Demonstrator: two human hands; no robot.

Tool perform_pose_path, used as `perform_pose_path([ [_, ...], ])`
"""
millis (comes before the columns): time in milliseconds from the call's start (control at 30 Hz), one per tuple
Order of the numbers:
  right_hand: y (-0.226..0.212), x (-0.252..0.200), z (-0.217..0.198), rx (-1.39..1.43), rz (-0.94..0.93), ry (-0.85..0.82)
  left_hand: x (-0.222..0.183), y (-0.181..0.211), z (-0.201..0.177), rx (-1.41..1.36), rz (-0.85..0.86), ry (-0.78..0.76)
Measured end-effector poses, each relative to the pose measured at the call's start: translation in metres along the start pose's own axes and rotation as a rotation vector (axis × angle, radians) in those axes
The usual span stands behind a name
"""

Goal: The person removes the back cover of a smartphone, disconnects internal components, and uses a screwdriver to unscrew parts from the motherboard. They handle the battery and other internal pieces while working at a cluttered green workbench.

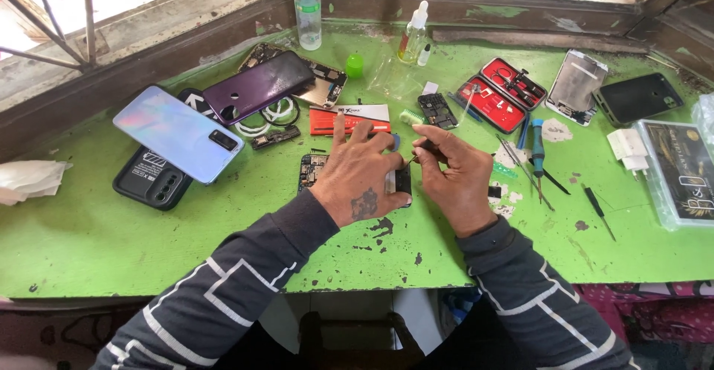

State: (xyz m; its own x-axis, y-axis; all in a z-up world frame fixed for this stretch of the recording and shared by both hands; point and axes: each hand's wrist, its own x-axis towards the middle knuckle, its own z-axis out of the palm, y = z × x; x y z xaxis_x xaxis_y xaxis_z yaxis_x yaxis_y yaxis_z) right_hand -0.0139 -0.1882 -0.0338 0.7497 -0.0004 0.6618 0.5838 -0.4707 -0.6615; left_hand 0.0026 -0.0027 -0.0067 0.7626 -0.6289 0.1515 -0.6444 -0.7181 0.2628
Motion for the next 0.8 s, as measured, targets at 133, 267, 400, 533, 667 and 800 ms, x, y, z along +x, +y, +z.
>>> perform_pose_path([
  [133, 0.001, -0.001, 0.000, 0.023, 0.022, -0.002, 0.001, 0.002, -0.002, 0.007, -0.020, -0.037],
  [267, 0.003, -0.001, 0.002, 0.028, 0.029, -0.015, 0.000, 0.001, 0.000, 0.016, -0.018, -0.032],
  [400, 0.004, 0.000, 0.001, 0.051, 0.036, 0.002, 0.000, 0.002, -0.001, 0.013, -0.023, -0.047],
  [533, 0.003, 0.001, -0.001, 0.031, 0.036, 0.003, -0.001, 0.001, 0.001, 0.004, -0.011, -0.016],
  [667, -0.009, 0.003, 0.001, 0.072, 0.031, -0.033, -0.001, 0.000, 0.004, 0.019, 0.007, -0.002],
  [800, -0.008, 0.001, 0.001, 0.072, 0.005, -0.066, 0.000, 0.003, 0.006, 0.070, 0.016, -0.014],
])
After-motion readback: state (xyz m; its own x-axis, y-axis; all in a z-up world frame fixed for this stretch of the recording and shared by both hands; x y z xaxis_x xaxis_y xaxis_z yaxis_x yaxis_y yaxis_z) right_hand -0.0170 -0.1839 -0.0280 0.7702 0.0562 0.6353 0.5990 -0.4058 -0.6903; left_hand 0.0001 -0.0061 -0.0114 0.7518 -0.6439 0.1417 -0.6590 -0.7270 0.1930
